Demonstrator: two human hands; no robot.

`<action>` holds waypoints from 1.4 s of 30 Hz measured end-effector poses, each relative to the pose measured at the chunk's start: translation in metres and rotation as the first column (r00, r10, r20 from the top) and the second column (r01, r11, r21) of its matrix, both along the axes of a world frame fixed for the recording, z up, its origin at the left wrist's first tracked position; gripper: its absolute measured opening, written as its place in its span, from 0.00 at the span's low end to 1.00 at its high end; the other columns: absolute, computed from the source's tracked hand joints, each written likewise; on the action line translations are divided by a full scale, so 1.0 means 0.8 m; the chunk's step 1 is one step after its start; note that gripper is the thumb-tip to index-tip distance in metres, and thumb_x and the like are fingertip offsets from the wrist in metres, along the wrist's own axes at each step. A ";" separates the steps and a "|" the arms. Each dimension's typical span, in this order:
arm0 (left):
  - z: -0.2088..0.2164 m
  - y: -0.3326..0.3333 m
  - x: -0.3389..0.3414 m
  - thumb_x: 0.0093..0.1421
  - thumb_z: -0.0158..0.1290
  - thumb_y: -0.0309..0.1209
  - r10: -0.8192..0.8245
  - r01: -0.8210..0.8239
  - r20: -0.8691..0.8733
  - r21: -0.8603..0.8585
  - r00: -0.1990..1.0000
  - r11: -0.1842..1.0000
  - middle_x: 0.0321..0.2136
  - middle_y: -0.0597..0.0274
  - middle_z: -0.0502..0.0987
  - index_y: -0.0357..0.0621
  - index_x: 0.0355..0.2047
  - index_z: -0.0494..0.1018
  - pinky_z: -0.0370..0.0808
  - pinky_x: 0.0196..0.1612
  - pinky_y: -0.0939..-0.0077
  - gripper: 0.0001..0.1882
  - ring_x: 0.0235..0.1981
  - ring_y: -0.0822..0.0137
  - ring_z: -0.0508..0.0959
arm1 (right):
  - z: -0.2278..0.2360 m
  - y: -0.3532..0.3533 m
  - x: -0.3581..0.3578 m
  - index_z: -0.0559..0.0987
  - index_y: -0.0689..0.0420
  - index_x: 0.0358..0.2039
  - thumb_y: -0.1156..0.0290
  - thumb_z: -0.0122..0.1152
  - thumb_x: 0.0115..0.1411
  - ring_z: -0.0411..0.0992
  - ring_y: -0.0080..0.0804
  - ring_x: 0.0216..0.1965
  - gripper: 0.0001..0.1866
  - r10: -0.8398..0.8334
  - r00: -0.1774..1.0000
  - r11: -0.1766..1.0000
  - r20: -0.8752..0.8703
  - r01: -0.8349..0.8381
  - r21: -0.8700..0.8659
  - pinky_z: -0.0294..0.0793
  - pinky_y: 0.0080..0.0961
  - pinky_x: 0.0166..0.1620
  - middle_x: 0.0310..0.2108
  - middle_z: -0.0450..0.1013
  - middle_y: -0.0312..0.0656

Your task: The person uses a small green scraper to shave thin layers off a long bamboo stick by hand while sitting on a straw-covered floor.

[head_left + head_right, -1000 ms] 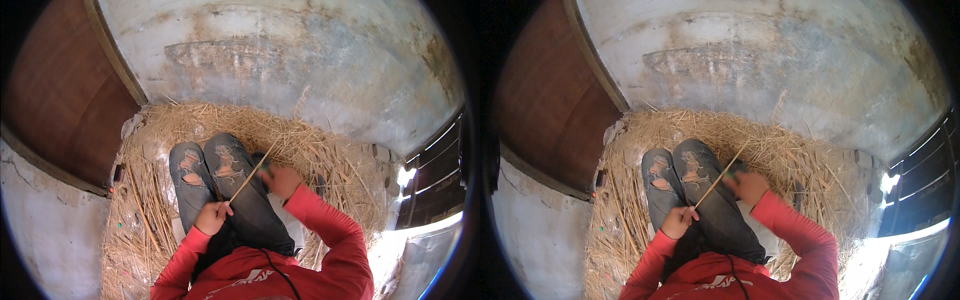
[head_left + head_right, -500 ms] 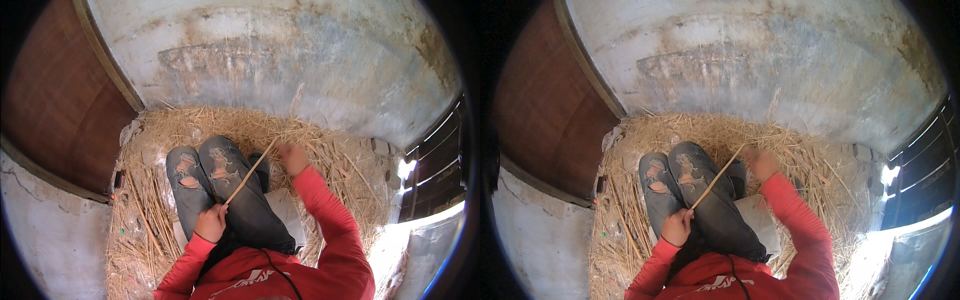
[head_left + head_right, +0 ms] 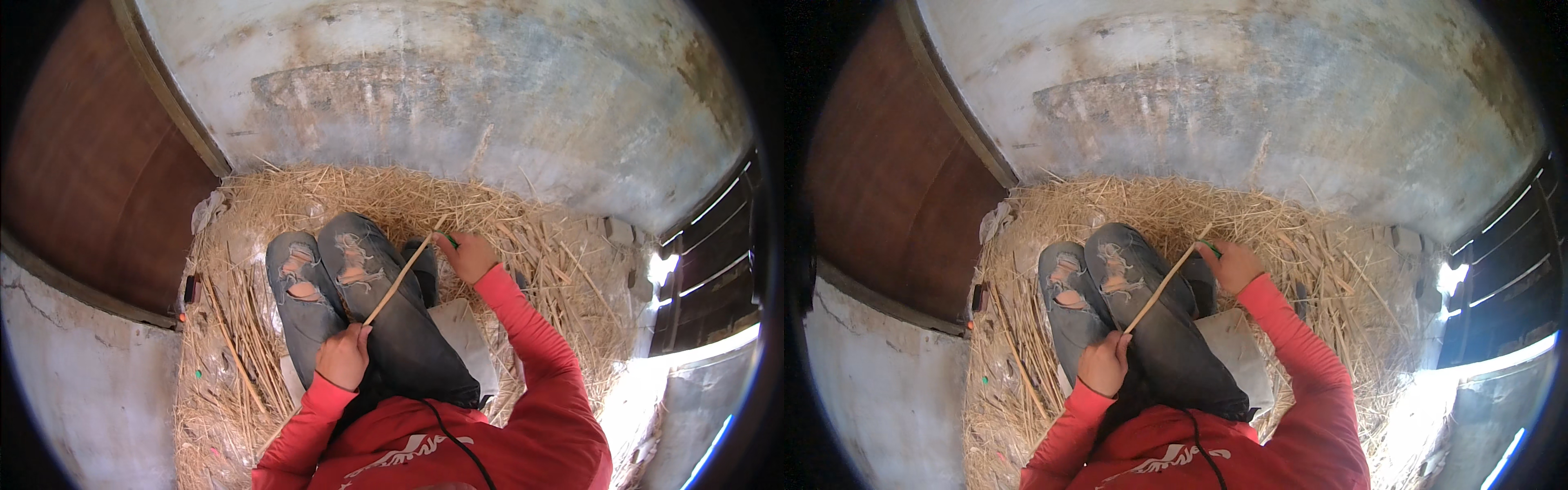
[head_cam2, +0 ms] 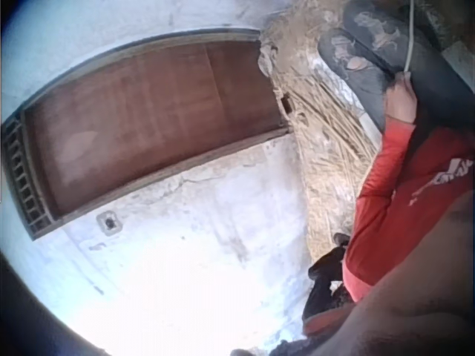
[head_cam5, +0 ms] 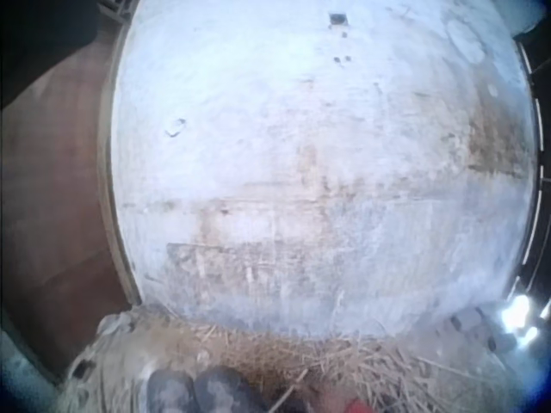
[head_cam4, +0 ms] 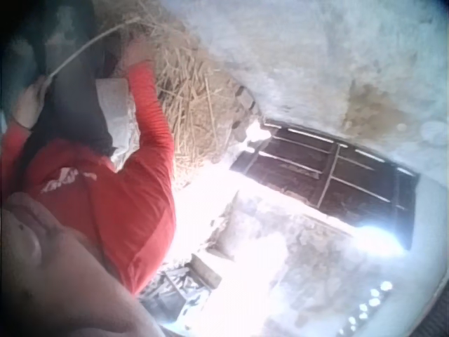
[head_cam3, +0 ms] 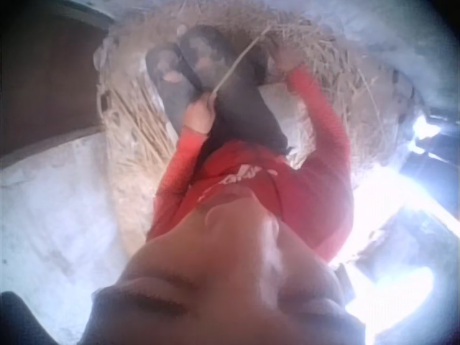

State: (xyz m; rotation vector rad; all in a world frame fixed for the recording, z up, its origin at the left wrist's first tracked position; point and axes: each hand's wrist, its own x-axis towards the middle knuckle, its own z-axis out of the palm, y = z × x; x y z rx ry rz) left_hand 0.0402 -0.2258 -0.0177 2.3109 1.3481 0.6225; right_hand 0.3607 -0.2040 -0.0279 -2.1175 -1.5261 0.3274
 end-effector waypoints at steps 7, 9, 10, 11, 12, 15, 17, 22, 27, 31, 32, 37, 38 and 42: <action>0.000 0.000 0.002 0.69 0.55 0.36 0.009 -0.009 -0.038 -0.015 0.999 1.000 0.23 0.46 0.80 0.43 0.32 0.76 0.75 0.29 0.45 0.11 0.26 0.39 0.80 | -0.010 -0.030 -0.066 0.82 0.58 0.34 0.42 0.51 0.70 0.78 0.60 0.30 0.29 0.198 0.966 0.979 0.164 -0.204 0.019 0.77 0.53 0.35 0.22 0.76 0.56; -0.004 0.000 -0.005 0.69 0.54 0.36 0.005 -0.005 -0.009 -0.001 1.000 1.000 0.23 0.46 0.80 0.43 0.32 0.76 0.75 0.29 0.45 0.11 0.26 0.39 0.80 | -0.020 -0.020 -0.052 0.83 0.60 0.37 0.42 0.50 0.71 0.79 0.60 0.32 0.30 0.189 0.964 0.976 0.185 -0.205 0.074 0.77 0.52 0.39 0.23 0.76 0.59; -0.005 0.000 -0.009 0.69 0.54 0.36 0.006 -0.006 0.008 0.006 1.000 1.000 0.23 0.46 0.80 0.43 0.32 0.76 0.75 0.30 0.45 0.11 0.26 0.39 0.80 | -0.021 -0.003 -0.015 0.83 0.60 0.38 0.42 0.50 0.71 0.79 0.60 0.33 0.30 0.064 0.987 0.989 0.149 -0.083 0.120 0.77 0.52 0.40 0.24 0.76 0.60; -0.007 0.000 -0.010 0.69 0.54 0.36 -0.006 0.006 0.007 -0.010 1.000 1.000 0.23 0.45 0.80 0.43 0.32 0.76 0.75 0.30 0.45 0.11 0.26 0.39 0.80 | -0.021 0.009 0.024 0.82 0.60 0.39 0.41 0.49 0.71 0.79 0.60 0.34 0.31 -0.073 0.993 0.986 0.097 0.057 0.158 0.77 0.52 0.41 0.25 0.77 0.61; -0.008 0.001 -0.010 0.69 0.54 0.36 -0.009 0.009 0.009 -0.020 1.000 1.000 0.23 0.45 0.80 0.43 0.32 0.76 0.75 0.30 0.45 0.11 0.26 0.39 0.80 | -0.010 0.017 0.052 0.82 0.60 0.40 0.41 0.48 0.71 0.79 0.61 0.34 0.31 -0.253 0.967 0.960 0.005 0.251 0.126 0.78 0.52 0.42 0.25 0.77 0.62; -0.012 0.002 -0.012 0.69 0.54 0.36 -0.002 0.002 -0.007 -0.025 1.000 1.000 0.23 0.45 0.80 0.43 0.32 0.76 0.75 0.30 0.44 0.11 0.26 0.38 0.80 | -0.005 0.018 0.082 0.82 0.59 0.40 0.40 0.48 0.71 0.79 0.61 0.33 0.32 -0.297 0.952 0.955 0.069 0.298 0.008 0.78 0.54 0.41 0.27 0.78 0.60; -0.014 0.002 -0.009 0.69 0.54 0.37 0.004 -0.004 -0.007 -0.028 1.000 1.000 0.23 0.44 0.80 0.44 0.32 0.76 0.75 0.30 0.44 0.11 0.26 0.37 0.80 | -0.014 -0.006 0.023 0.82 0.58 0.40 0.38 0.48 0.70 0.79 0.61 0.32 0.32 -0.063 0.996 0.996 0.063 0.059 0.060 0.77 0.55 0.40 0.26 0.78 0.59; -0.016 0.000 -0.016 0.69 0.54 0.37 0.010 -0.009 0.004 -0.052 1.000 0.999 0.24 0.44 0.80 0.44 0.32 0.77 0.76 0.30 0.43 0.12 0.26 0.37 0.80 | -0.032 -0.006 -0.024 0.82 0.59 0.36 0.39 0.51 0.70 0.79 0.60 0.31 0.32 0.040 0.989 0.991 0.145 -0.058 0.120 0.77 0.55 0.38 0.24 0.77 0.58; -0.007 0.006 -0.025 0.71 0.52 0.36 -0.049 0.073 0.128 -0.191 0.991 0.979 0.22 0.44 0.79 0.41 0.31 0.79 0.76 0.31 0.50 0.15 0.26 0.40 0.81 | -0.036 0.031 0.107 0.84 0.62 0.34 0.43 0.56 0.70 0.73 0.44 0.24 0.29 -0.283 0.896 0.924 -0.343 0.350 0.154 0.72 0.41 0.33 0.20 0.74 0.48; -0.018 0.021 -0.021 0.75 0.47 0.37 -0.073 0.200 0.311 -0.399 0.948 0.895 0.14 0.58 0.71 0.36 0.30 0.80 0.69 0.26 0.70 0.20 0.17 0.65 0.72 | -0.056 0.007 0.016 0.84 0.61 0.35 0.49 0.65 0.66 0.68 0.26 0.26 0.23 -0.026 0.815 0.950 -0.579 0.200 0.239 0.69 0.32 0.33 0.21 0.73 0.37; -0.018 0.023 -0.020 0.75 0.47 0.38 -0.069 0.209 0.321 -0.425 0.944 0.881 0.14 0.60 0.70 0.36 0.30 0.80 0.69 0.26 0.70 0.21 0.17 0.68 0.71 | -0.046 0.002 -0.017 0.84 0.61 0.35 0.50 0.67 0.65 0.67 0.27 0.26 0.23 0.017 0.804 0.959 -0.595 0.155 0.236 0.69 0.32 0.33 0.21 0.73 0.36; -0.015 0.032 -0.016 0.75 0.46 0.39 -0.062 0.253 0.351 -0.530 0.934 0.810 0.14 0.66 0.68 0.35 0.30 0.80 0.67 0.25 0.73 0.23 0.18 0.74 0.68 | -0.047 -0.007 -0.098 0.83 0.61 0.34 0.52 0.73 0.60 0.67 0.26 0.25 0.22 0.130 0.778 0.962 -0.614 0.051 0.269 0.69 0.30 0.32 0.20 0.70 0.35; -0.017 0.033 -0.016 0.76 0.46 0.39 -0.047 0.256 0.357 -0.566 0.933 0.784 0.14 0.66 0.68 0.35 0.31 0.80 0.66 0.25 0.74 0.23 0.18 0.74 0.68 | -0.039 -0.012 -0.105 0.83 0.60 0.34 0.52 0.74 0.59 0.67 0.26 0.25 0.21 0.154 0.800 0.957 -0.579 0.025 0.288 0.69 0.30 0.32 0.20 0.70 0.35; -0.034 0.036 -0.022 0.75 0.48 0.37 0.019 0.277 0.409 -0.651 0.912 0.707 0.15 0.67 0.70 0.34 0.34 0.80 0.67 0.26 0.76 0.19 0.19 0.75 0.69 | -0.030 -0.016 -0.097 0.82 0.58 0.34 0.52 0.75 0.58 0.66 0.25 0.24 0.20 0.153 0.813 0.972 -0.561 -0.020 0.235 0.69 0.30 0.31 0.20 0.69 0.34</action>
